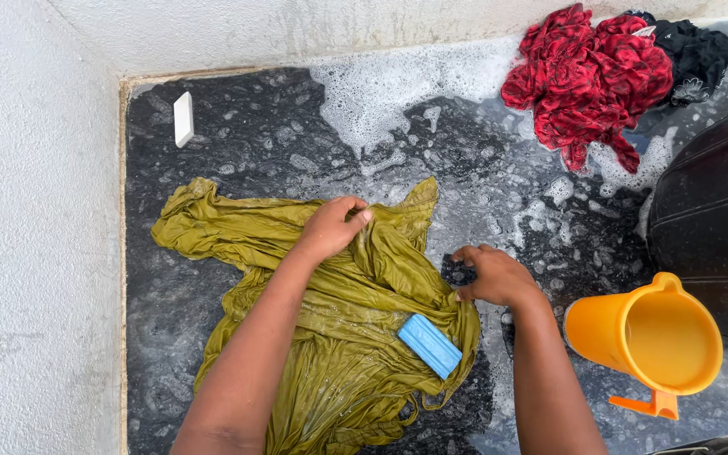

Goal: The person washes clothing by hand in a large basin, wringing it out, scrubbing it on a flat surface with soap and a brush, and then rinsing the workspace.

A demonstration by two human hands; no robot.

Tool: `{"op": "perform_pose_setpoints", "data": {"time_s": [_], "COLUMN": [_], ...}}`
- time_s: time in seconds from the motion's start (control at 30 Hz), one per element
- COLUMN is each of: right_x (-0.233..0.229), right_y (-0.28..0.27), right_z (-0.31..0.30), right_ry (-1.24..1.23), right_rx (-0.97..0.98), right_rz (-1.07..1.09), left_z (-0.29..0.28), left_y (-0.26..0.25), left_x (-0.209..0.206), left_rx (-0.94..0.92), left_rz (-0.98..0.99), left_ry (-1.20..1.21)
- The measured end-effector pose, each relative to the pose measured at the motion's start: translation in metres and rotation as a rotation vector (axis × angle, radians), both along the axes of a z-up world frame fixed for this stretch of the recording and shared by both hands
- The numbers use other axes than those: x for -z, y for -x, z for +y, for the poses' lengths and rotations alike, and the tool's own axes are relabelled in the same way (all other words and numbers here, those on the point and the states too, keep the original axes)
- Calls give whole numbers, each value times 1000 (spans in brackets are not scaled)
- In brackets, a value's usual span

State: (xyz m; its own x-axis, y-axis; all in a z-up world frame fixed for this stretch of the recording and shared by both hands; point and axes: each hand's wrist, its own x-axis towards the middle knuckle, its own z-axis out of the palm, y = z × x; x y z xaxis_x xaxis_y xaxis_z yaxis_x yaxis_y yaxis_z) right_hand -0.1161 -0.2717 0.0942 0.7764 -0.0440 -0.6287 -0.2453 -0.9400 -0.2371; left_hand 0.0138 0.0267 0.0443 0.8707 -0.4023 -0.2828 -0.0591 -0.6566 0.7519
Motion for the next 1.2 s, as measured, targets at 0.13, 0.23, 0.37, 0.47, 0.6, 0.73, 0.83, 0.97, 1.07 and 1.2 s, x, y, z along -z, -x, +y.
{"op": "perform_pose_setpoints", "data": {"time_s": [0.13, 0.23, 0.37, 0.47, 0.6, 0.73, 0.83, 0.97, 1.07, 1.2], "right_x": [38, 49, 47, 50, 35, -6, -16, -15, -1, 15], "right_y": [-29, -31, -38, -33, -16, 30, 42, 7, -36, -39], "right_z": [-6, -7, 36, 73, 26, -50, -57, -39, -5, 18], "right_ry": [-641, -961, -639, -239, -83, 338, 336, 117, -140, -150], "right_rx": [-34, 89, 137, 41, 398, 351, 209, 281, 202, -203], "right_rz": [-22, 77, -66, -296, -355, -112, -21, -171, -390, -51], "left_z": [1, 10, 21, 25, 43, 79, 84, 83, 87, 124], "left_y": [19, 21, 18, 21, 14, 9, 6, 19, 18, 8], "left_x": [-39, -43, -39, -42, -50, -49, -45, -51, -54, -56], "left_rx": [311, 349, 270, 196, 125, -182, -93, 159, 146, 212], "left_rz": [-135, -70, -121, -227, -325, -154, 1, -132, -301, -135], "left_ry": [-466, -432, -277, -184, -254, -216, -230, -510, -534, -548]}}
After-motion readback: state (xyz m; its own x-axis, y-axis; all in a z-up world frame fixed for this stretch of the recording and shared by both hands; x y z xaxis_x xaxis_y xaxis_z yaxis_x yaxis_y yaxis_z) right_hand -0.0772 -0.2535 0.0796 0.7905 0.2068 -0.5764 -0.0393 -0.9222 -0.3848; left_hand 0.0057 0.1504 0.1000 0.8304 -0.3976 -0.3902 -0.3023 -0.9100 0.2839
